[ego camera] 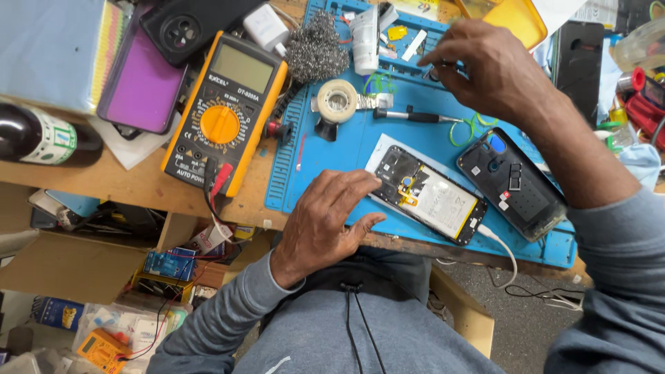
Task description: The person works on a disassembled smartphone placed on a blue mat. They use a red-handled screwdriver and a black-handled tool to adjust and remove small components near the camera module and battery area. The back cover is set aside, and the phone remains open throughout the clip.
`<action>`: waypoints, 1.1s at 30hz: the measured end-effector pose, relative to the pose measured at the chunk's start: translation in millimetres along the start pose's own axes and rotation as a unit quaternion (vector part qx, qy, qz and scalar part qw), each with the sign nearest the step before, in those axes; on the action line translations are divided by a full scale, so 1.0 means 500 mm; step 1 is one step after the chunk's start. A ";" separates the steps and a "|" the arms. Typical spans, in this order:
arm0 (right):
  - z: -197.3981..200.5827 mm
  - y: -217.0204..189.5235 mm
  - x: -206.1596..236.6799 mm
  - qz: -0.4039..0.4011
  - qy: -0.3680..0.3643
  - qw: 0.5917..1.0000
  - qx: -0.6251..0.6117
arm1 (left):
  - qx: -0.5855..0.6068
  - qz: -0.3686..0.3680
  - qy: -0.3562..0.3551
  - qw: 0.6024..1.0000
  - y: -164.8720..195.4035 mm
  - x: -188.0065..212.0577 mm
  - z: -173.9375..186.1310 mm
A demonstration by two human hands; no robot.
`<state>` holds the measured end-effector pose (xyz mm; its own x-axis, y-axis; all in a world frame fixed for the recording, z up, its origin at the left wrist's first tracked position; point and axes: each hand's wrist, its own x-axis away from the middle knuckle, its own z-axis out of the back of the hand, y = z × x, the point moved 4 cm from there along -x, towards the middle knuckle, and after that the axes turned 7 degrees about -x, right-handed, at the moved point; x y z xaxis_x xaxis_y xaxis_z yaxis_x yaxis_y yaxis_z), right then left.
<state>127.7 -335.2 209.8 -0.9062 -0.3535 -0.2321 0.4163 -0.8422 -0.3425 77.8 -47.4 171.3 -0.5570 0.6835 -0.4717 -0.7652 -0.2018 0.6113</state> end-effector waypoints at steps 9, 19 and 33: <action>-0.013 0.009 0.011 -0.036 -0.029 0.996 0.075 | -0.001 0.000 -0.016 1.000 -0.019 -0.001 -0.017; -0.014 0.007 -0.030 -0.026 -0.059 0.995 0.076 | 0.010 0.013 -0.030 0.999 -0.030 -0.013 -0.015; 0.018 0.016 -0.029 -0.065 -0.046 0.995 0.058 | 0.026 0.015 -0.036 0.999 -0.036 -0.013 -0.018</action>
<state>143.4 -340.6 218.7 -0.9567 -0.2705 -0.1073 0.2894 -0.9224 -0.2557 92.4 -54.7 157.5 -0.5534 0.7267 -0.4070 -0.7296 -0.1873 0.6577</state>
